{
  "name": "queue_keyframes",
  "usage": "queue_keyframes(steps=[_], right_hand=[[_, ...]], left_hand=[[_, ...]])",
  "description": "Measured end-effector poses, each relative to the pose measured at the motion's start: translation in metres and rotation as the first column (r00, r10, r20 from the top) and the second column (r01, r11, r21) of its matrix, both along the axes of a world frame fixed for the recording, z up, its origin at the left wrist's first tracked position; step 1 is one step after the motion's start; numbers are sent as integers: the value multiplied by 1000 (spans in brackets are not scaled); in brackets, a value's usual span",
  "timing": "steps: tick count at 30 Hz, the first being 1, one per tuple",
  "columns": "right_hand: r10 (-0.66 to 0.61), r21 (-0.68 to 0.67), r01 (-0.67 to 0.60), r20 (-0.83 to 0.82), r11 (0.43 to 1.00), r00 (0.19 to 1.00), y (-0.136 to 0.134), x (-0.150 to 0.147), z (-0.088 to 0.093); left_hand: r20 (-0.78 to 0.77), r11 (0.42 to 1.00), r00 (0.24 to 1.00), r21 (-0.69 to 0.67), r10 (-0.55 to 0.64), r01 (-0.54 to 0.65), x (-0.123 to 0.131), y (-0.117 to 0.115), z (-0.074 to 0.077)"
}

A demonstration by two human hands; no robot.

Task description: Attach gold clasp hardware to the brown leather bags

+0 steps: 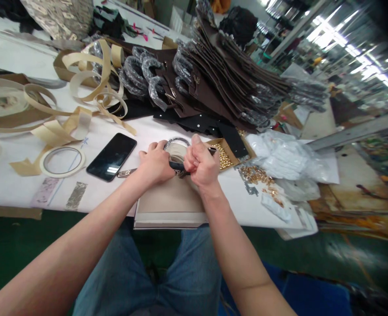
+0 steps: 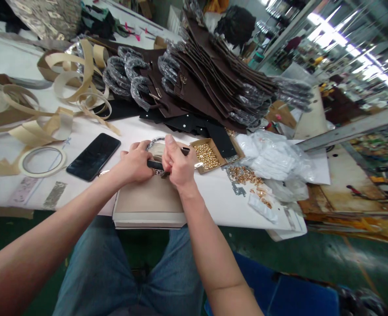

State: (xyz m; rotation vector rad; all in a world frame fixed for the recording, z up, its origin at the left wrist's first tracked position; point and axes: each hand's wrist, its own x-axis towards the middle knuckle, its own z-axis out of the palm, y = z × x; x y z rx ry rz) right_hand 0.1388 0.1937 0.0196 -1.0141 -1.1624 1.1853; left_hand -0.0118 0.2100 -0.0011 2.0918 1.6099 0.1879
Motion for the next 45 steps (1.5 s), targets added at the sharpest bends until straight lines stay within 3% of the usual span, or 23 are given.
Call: queue_keyframes(steps=[15,21,24,27,30,34,39,45], right_hand=[[-40,37,37,90,999,995,-9,-16,-7],[11,-189,13,128,982,992,43,-10,-20],[58,-354,-11,121,935,991,73,-13,-31],[124,-456,-65,101,888,987,87,-11,-28],[136,-357,-94,94,929,986,69,2,-8],[23,-42,-20,75,999,997,13,20,15],[-113,125,105,55,987,992,-29,3,-4],[-111,208,88,99,974,989,-25,-12,-17]], left_hand=[[96,1000,995,14,-4,3,-9,0,-15],[103,1000,994,17,-27,25,-12,-3,-13],[90,999,995,9,-39,39,-11,-4,-11],[80,999,996,18,-30,28,-11,-4,-11],[64,999,997,33,-35,33,-11,-4,-11],[50,999,998,11,-38,38,-10,-4,-9],[63,1000,998,21,-17,16,-9,-4,-12],[77,999,997,44,-26,22,-12,-5,-15]])
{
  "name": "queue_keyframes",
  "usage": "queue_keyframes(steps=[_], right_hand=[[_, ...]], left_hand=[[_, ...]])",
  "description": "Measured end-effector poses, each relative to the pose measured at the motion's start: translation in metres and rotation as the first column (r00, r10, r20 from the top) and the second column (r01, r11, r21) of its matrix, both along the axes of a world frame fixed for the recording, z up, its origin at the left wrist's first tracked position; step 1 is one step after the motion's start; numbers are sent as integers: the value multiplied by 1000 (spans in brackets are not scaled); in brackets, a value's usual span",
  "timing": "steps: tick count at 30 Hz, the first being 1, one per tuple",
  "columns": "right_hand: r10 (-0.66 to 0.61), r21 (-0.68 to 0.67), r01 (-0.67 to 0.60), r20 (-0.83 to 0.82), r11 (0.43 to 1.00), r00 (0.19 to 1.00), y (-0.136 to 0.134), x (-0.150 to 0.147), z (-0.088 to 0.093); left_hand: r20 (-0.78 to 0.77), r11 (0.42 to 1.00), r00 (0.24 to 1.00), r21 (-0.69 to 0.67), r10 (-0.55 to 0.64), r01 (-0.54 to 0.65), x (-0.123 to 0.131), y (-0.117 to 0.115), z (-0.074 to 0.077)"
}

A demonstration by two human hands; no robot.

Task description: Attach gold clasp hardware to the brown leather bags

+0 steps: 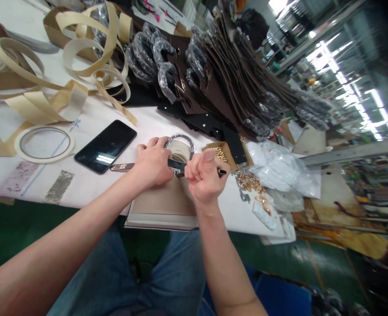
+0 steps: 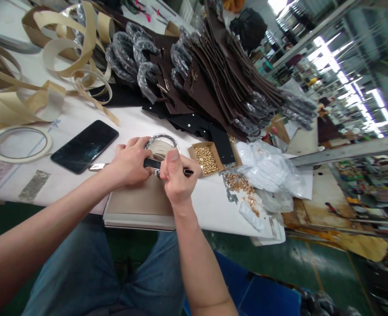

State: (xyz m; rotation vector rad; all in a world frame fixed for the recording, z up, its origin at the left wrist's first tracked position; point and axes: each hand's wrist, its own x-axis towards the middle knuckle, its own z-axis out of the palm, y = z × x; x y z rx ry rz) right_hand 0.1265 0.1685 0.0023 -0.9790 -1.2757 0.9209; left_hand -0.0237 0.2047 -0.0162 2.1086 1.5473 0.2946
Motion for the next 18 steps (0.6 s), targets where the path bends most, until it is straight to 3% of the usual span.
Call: queue_keyframes(steps=[5,9,14,18], right_hand=[[-20,1,20,49,1000,999,8,-8,-2],[-65,-175,68,22,982,998,30,-13,2],[-56,-531,2,-85,847,995,77,12,21],[-52,-638,-55,-148,768,988,107,25,21]], left_hand=[[25,999,1000,52,-1,-1,-1,-2,-5],[27,998,1000,66,2,-4,-2,-3,-4],[26,999,1000,47,13,-14,-3,-3,-2],[53,997,998,77,17,-21,-3,-4,-7]])
